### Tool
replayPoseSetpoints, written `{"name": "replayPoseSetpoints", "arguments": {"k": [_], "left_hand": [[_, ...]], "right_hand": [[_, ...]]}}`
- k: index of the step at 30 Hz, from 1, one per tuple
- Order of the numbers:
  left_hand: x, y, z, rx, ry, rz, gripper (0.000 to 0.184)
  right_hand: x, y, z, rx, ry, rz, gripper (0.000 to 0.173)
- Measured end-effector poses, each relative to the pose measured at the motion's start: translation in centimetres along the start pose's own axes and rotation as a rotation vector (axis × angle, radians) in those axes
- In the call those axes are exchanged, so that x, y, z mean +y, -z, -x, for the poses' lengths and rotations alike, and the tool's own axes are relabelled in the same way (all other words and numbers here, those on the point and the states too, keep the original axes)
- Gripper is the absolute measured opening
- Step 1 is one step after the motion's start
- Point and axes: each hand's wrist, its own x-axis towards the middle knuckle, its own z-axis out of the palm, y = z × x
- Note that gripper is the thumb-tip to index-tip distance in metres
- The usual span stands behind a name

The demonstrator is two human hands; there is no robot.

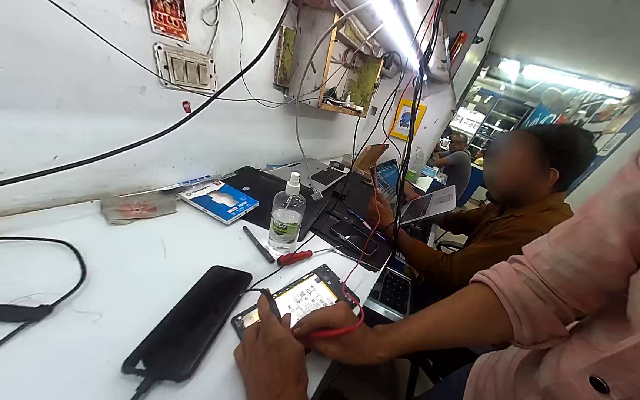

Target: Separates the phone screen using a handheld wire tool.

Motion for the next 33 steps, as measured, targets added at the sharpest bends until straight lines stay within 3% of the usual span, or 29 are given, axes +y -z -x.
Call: {"name": "replayPoseSetpoints", "arguments": {"k": [15,21,33], "left_hand": [[-0.21,-0.51,0.44,0.037,-0.028,-0.032,0.042],[-0.55,-0.92,0.48,0.054,-0.066,-0.033,0.025],[-0.73,-1.09,0.53,0.079,-0.089,-0.042,0.027]], "right_hand": [[-0.37,-0.25,0.23,0.021,-0.024,0.014,0.012],[-0.65,-0.09,0.07,0.005,-0.049,0.019,0.012],[-0.71,-0.39,0.05,0.018,-0.033,0.03,0.012]]}}
